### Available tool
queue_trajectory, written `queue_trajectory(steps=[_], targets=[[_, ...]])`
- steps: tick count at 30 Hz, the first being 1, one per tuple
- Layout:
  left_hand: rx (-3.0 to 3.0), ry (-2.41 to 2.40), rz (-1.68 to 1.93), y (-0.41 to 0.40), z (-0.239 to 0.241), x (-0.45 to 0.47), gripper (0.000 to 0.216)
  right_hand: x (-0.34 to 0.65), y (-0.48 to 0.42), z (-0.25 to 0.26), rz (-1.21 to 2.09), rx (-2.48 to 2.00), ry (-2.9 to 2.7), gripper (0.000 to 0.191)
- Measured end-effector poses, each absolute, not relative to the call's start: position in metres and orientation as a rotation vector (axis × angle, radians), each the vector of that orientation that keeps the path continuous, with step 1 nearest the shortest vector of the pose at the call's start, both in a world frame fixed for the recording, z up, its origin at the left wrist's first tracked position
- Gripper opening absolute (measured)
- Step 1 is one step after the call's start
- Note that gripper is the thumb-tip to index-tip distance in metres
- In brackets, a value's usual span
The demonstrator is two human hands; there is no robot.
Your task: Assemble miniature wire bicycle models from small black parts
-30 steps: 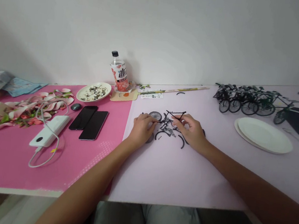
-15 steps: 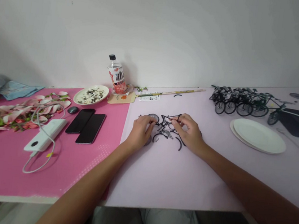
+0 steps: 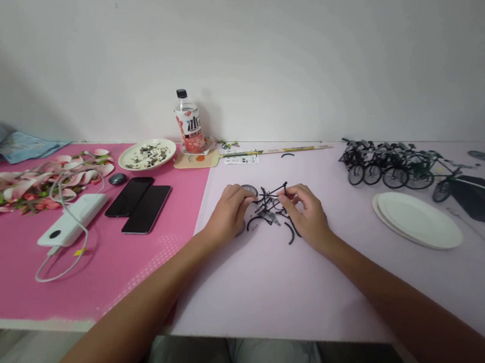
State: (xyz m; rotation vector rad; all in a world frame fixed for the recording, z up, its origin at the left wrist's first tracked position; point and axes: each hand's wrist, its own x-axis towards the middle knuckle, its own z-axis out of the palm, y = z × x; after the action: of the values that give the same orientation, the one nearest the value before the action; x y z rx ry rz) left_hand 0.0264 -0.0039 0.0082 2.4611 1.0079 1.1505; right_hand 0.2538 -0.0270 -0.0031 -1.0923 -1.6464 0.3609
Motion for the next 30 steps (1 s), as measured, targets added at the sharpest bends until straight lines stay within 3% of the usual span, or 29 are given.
queue_trajectory(steps=[14, 30], targets=[[2.726, 0.925, 0.999, -0.006, 0.013, 0.029, 0.029, 0.253, -0.027, -0.005, 0.286, -1.025, -1.649, 0.023], [2.635, 0.922, 1.0, -0.01, 0.014, 0.03, 0.03, 0.253, -0.027, -0.004, 0.202, -1.021, -1.67, 0.017]])
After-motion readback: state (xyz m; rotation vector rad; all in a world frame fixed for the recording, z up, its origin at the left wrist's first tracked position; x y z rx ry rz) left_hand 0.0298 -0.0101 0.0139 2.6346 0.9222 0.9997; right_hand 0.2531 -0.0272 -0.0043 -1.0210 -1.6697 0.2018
